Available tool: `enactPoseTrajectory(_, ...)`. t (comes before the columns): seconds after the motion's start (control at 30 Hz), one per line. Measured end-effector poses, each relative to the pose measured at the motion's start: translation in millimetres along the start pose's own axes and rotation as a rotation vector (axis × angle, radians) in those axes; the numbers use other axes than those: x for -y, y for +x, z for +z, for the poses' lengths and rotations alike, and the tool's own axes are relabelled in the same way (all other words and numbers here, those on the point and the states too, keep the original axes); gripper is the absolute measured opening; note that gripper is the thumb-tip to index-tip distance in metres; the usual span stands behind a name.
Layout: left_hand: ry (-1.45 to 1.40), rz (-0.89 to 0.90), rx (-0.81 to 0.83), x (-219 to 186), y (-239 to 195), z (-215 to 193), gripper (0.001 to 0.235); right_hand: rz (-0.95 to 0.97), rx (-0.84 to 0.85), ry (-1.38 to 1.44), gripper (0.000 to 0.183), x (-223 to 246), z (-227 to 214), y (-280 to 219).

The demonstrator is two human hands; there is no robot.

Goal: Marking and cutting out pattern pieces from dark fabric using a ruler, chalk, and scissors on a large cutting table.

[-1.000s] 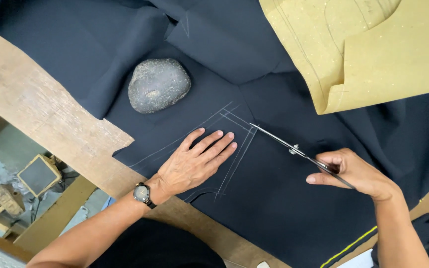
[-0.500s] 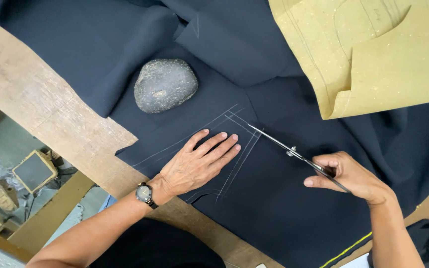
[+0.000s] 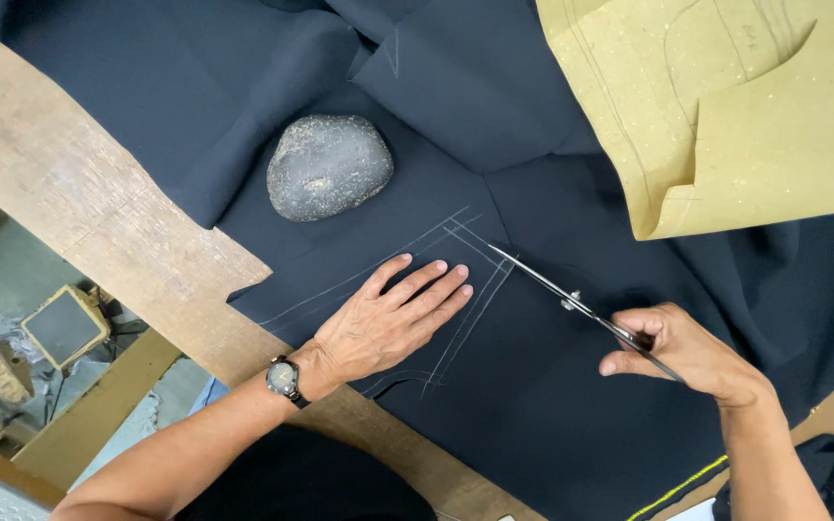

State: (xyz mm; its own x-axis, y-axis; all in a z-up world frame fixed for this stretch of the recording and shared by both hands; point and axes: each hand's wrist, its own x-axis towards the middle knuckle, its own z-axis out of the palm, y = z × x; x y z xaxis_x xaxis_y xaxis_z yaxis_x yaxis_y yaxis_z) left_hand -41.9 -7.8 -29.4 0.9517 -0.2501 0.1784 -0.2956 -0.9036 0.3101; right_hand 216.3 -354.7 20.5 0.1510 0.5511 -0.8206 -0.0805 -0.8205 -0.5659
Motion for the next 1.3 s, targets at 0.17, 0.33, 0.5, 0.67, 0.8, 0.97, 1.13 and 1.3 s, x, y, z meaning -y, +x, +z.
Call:
enactPoseTrajectory(0.17,-0.002,0.001,0.005,0,1,-1,0.051,0.01,0.001,-0.035,0.075,4,-2,0)
enactPoseTrajectory(0.33,0.002,0.002,0.005,0,0,1,0.051,-0.001,-0.022,-0.031,0.08,0,1,2)
enactPoseTrajectory(0.5,-0.022,-0.001,-0.002,1,2,-1,0.051,-0.082,-0.016,-0.15,0.08,-2,1,4)
enactPoseTrajectory(0.67,0.0,-0.003,-0.023,1,1,-1,0.048,-0.029,-0.035,-0.068,0.075,13,7,4)
enactPoseTrajectory(0.8,0.036,0.009,-0.008,1,-1,0,0.05,-0.007,-0.066,-0.044,0.075,13,13,10)
enactPoseTrajectory(0.97,0.039,0.012,-0.016,2,-3,1,0.05,-0.02,-0.078,-0.048,0.073,24,20,14)
enactPoseTrajectory(1.13,0.052,0.013,-0.026,2,-2,1,0.049,-0.019,-0.083,-0.08,0.075,22,20,16)
enactPoseTrajectory(1.3,0.045,0.014,-0.024,3,-2,2,0.05,-0.107,-0.072,-0.213,0.078,14,19,19)
